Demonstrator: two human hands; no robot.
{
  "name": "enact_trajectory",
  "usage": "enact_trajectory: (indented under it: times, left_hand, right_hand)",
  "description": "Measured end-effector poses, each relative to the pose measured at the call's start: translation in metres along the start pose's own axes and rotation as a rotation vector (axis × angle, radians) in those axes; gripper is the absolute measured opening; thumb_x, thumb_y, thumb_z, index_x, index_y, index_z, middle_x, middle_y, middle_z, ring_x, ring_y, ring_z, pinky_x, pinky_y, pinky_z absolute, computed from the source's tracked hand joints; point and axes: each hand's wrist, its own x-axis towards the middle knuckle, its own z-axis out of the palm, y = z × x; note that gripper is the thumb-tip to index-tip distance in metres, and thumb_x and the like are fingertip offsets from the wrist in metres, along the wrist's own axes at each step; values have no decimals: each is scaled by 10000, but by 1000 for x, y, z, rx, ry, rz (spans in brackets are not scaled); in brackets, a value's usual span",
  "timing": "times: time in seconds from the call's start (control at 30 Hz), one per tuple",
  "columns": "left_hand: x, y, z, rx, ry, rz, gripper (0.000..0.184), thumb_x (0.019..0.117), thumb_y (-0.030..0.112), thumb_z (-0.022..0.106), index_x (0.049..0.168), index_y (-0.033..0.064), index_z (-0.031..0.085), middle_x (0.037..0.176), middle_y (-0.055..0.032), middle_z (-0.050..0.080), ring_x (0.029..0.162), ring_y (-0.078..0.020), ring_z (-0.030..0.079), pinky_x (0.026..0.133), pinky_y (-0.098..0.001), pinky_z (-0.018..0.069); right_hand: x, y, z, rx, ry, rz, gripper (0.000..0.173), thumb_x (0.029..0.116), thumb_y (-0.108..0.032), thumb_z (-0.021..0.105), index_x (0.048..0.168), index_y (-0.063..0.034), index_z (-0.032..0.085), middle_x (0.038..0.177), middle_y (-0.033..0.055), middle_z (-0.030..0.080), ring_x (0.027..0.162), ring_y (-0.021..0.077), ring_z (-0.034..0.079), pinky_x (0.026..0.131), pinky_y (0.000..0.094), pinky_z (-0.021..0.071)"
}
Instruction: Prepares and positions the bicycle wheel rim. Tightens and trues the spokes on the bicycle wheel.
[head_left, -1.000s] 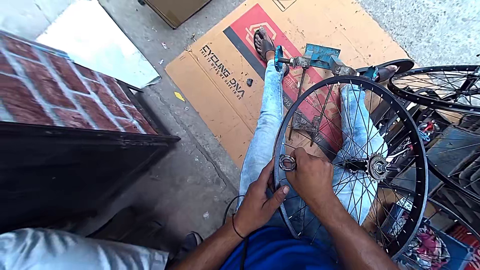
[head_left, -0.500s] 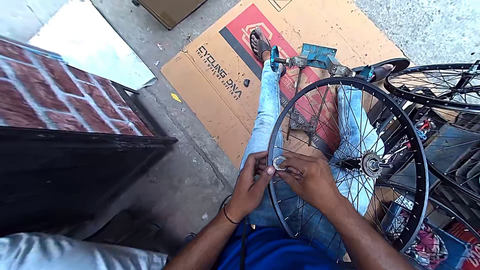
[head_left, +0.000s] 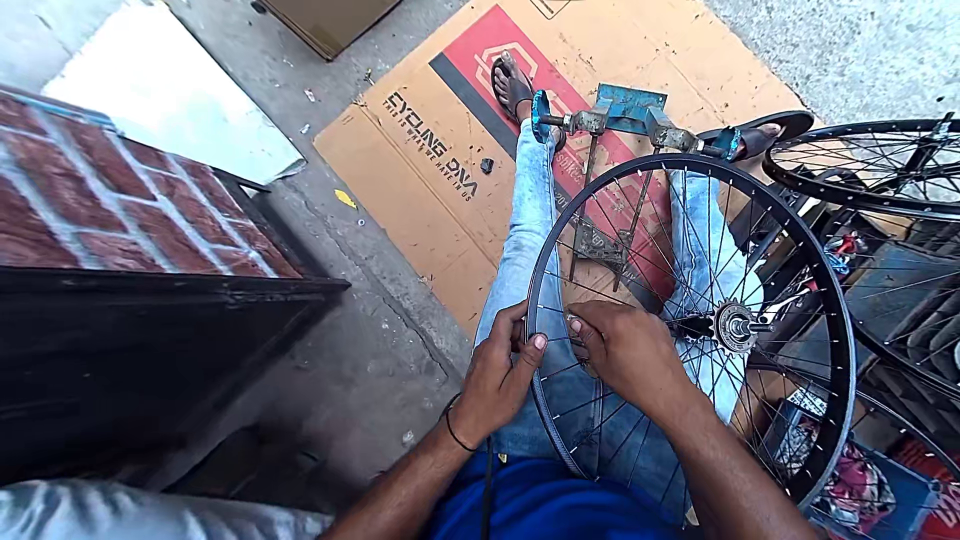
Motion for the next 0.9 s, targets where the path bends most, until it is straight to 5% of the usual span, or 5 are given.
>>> enact_trajectory:
  times: [0.1, 0.47, 0.67, 0.77, 0.9]
  left_hand:
    - [-13, -5, 1, -28, -21, -1, 532, 1033, 472, 492, 1462, 163, 430, 880, 27, 679, 734, -125, 674, 655, -314, 602]
    - [-24, -3, 7, -123, -19, 46, 532, 1048, 438, 498, 1479, 140, 409, 914, -3, 665, 760, -141, 672, 692, -314, 608]
    - [-35, -9, 10, -155, -16, 33, 541, 1048, 446, 511, 1488, 147, 410, 929, -14, 666, 764, -156, 673, 698, -324, 609]
    - [-35, -6, 11, -148, -5, 51, 546, 1049, 443, 514, 1495, 145, 411, 938, -8, 666, 769, -148, 675, 692, -318, 609]
    - [-34, -4, 10, -161, -18, 55, 548, 1043, 424, 532, 1486, 127, 405, 962, -20, 683, 794, -155, 687, 705, -322, 615]
  right_hand:
    - [2, -2, -6, 9, -165, 30, 295, 1073, -372, 492, 1251, -342, 725, 873, -43, 728, 749, 173, 688, 618, 464, 545]
    - [10, -9, 1, 282, -184, -7, 330, 1100, -328, 427, 1215, -262, 729, 795, -43, 696, 677, 133, 654, 609, 444, 541]
    - [3, -8, 5, 505, -153, 186, 227, 894, -228, 818, 1118, -237, 781, 913, -76, 770, 761, 74, 723, 710, 393, 636]
    - [4, -25, 13, 241, -38, 209, 316, 822, -218, 847, 1124, -197, 756, 801, -50, 756, 669, 150, 700, 608, 473, 574]
    - [8, -30, 23, -81, -98, 134, 185, 863, -345, 698, 875, -162, 720, 648, 37, 641, 616, 260, 659, 513, 501, 483]
